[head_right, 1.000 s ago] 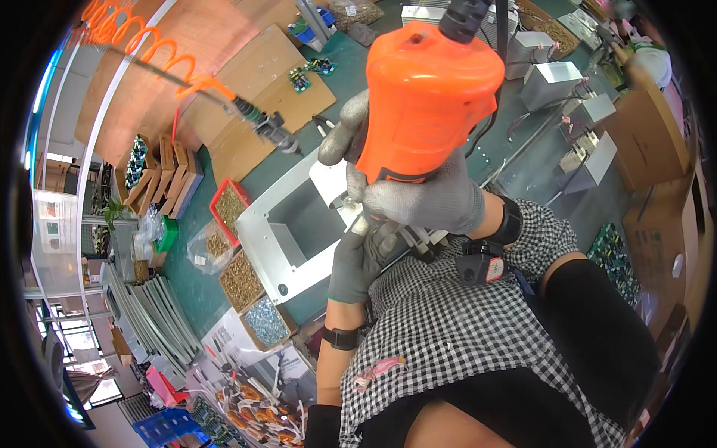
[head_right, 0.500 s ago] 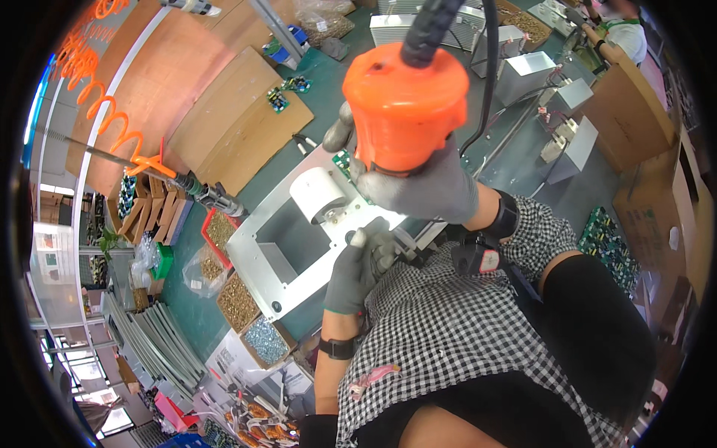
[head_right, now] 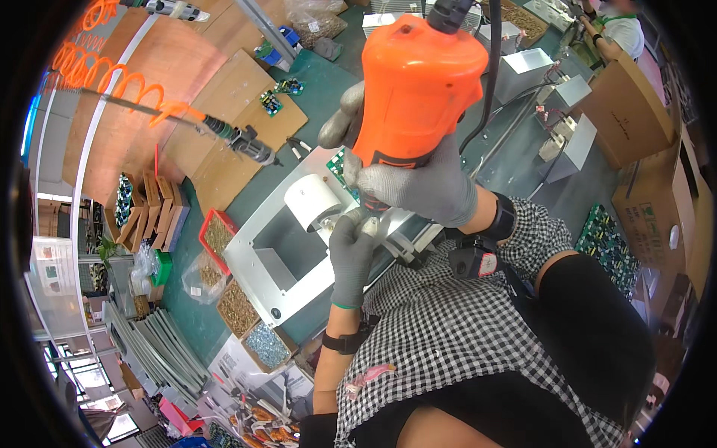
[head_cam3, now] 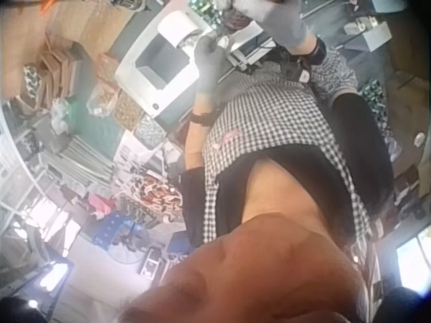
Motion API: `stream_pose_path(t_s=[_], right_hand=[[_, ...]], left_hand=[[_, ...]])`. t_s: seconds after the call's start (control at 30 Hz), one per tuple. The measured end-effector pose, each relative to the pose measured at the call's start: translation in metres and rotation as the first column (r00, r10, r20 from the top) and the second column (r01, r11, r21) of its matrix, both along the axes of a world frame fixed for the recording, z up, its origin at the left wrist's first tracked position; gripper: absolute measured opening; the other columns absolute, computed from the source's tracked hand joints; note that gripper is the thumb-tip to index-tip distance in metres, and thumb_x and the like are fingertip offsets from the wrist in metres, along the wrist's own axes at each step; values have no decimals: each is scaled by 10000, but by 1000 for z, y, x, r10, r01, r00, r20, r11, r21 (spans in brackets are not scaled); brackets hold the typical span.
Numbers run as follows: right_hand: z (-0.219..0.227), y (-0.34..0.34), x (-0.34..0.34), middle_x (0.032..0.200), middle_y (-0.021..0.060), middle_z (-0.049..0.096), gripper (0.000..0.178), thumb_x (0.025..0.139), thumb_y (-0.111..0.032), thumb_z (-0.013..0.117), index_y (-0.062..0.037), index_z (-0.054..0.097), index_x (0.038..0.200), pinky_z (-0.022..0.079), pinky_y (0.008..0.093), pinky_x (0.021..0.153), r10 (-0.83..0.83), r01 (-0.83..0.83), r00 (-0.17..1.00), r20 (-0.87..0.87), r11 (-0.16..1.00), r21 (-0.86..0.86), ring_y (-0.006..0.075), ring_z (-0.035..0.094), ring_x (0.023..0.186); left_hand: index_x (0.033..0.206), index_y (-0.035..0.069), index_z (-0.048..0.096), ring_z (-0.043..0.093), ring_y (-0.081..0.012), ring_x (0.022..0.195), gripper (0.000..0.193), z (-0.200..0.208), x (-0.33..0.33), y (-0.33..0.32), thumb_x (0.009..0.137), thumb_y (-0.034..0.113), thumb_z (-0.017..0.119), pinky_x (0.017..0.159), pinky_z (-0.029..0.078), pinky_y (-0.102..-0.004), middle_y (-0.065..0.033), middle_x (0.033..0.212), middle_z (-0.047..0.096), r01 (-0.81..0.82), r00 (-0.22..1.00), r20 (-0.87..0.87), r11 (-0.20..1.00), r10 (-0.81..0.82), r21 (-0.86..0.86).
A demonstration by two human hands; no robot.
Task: Assemble electronic parts into a metal housing using electric screwdrivers.
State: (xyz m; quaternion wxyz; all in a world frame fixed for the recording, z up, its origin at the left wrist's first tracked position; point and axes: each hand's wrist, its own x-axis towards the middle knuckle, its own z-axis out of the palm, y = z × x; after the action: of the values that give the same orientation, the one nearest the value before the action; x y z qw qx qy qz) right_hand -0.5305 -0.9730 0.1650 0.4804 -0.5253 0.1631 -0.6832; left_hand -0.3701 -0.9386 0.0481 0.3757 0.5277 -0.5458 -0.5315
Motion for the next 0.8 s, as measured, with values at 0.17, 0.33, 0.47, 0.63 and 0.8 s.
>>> stream_pose_path(t_s=[0.17,0.33,0.47,0.63,0.8], right_hand=[[4,0,1,1047,207,563,542,670,43,588,-13,395,1173,532,284,674,-60,56,994,-95,998,-37,173,626,746],[2,0,3,1047,202,566,556,646,90,552,-16,398,1169,527,275,674,-62,56,993,-99,996,-64,171,624,750],[0,-1,2,1053,201,570,570,640,101,540,-12,399,1181,531,275,680,-41,37,997,-66,997,-60,169,626,752],[0,-3,-1,1063,208,569,583,643,114,531,-12,396,1196,534,277,690,12,-18,998,-68,996,-88,167,627,755],[4,-3,-7,1063,202,555,553,656,119,531,-18,402,1176,523,257,639,-111,96,953,-283,993,-66,158,610,744]], left_hand=[[1010,25,638,526,-145,665,227,4,-1,0,791,83,631,619,435,-264,-63,769,551,8,964,255,952,74,-307],[952,42,654,501,-169,599,187,6,-3,-3,774,95,637,571,418,-285,-72,704,517,52,948,308,914,81,-401],[950,67,661,508,-187,595,186,12,-4,-4,769,100,638,567,421,-292,-76,704,522,76,930,360,920,74,-384],[961,91,669,548,-213,629,191,10,2,-7,779,125,625,579,440,-307,-80,719,540,193,884,465,877,39,-441],[1072,96,631,552,-194,651,282,8,4,-10,794,137,610,591,444,-304,-79,736,539,204,903,430,884,-4,-420]])
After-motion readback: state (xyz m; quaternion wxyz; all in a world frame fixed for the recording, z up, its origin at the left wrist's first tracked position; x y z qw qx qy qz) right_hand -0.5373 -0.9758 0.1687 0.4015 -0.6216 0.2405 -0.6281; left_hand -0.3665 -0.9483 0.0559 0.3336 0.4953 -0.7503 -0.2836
